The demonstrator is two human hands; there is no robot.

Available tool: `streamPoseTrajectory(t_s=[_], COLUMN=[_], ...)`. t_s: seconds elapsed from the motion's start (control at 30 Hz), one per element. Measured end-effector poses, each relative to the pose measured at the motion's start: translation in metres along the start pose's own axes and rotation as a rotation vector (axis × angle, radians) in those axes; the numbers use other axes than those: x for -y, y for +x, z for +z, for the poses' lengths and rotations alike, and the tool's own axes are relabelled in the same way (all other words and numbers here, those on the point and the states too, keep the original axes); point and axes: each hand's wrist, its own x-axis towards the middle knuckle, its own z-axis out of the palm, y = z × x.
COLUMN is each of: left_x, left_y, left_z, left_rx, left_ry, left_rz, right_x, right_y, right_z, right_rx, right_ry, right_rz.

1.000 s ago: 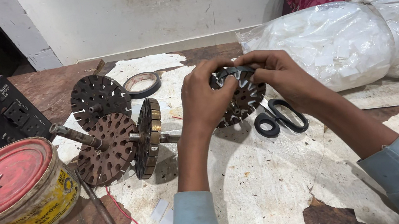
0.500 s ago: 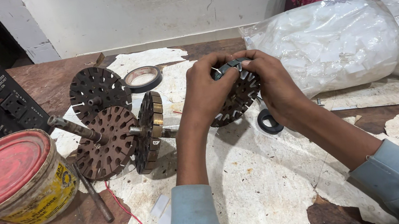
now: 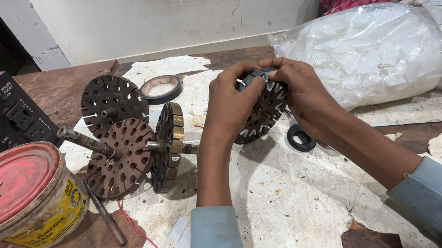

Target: The person assembles a rotor-like disc at a workbench, pressing dark rectangular segments into slots around the disc's rim and turning the disc as they work. They use scissors to cut pieces of tape and press the tape onto the disc, then continue fitting segments and handling a small metal hub part.

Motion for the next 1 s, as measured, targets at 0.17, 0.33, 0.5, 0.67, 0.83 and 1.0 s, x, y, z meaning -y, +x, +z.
streamPoseTrajectory(t_s=[0.17, 0.33, 0.5, 0.67, 0.83, 1.0], left_x=[0.000, -0.001, -0.003, -0.006, -0.007, -0.009], left_y=[0.001, 0.001, 0.000, 0.000, -0.001, -0.002], left_z=[0.000, -0.001, -0.001, -0.001, -0.002, -0.002], left_rx=[0.002, 0.008, 0.011, 0.018, 0.003, -0.004], left_ry=[0.002, 0.000, 0.005, -0.005, 0.000, -0.010], left_rz=[-0.050, -0.087, -0.083, -0.156, -0.124, -0.098], right_x=[0.000, -0.002, -0.006, -0.006, -0.002, 0.004], right_y=[0.002, 0.005, 0.006, 0.006, 0.003, 0.003], right_z=[0.000, -0.002, -0.004, -0.003, -0.003, -0.005], right_rx=[0.003, 0.020, 0.032, 0.035, 0.036, 0.050], right_ry=[0.008, 0.025, 0.035, 0.014, 0.046, 0.092], right_rz=[0.010, -0.001, -0.020, -0.045, -0.022, 0.027])
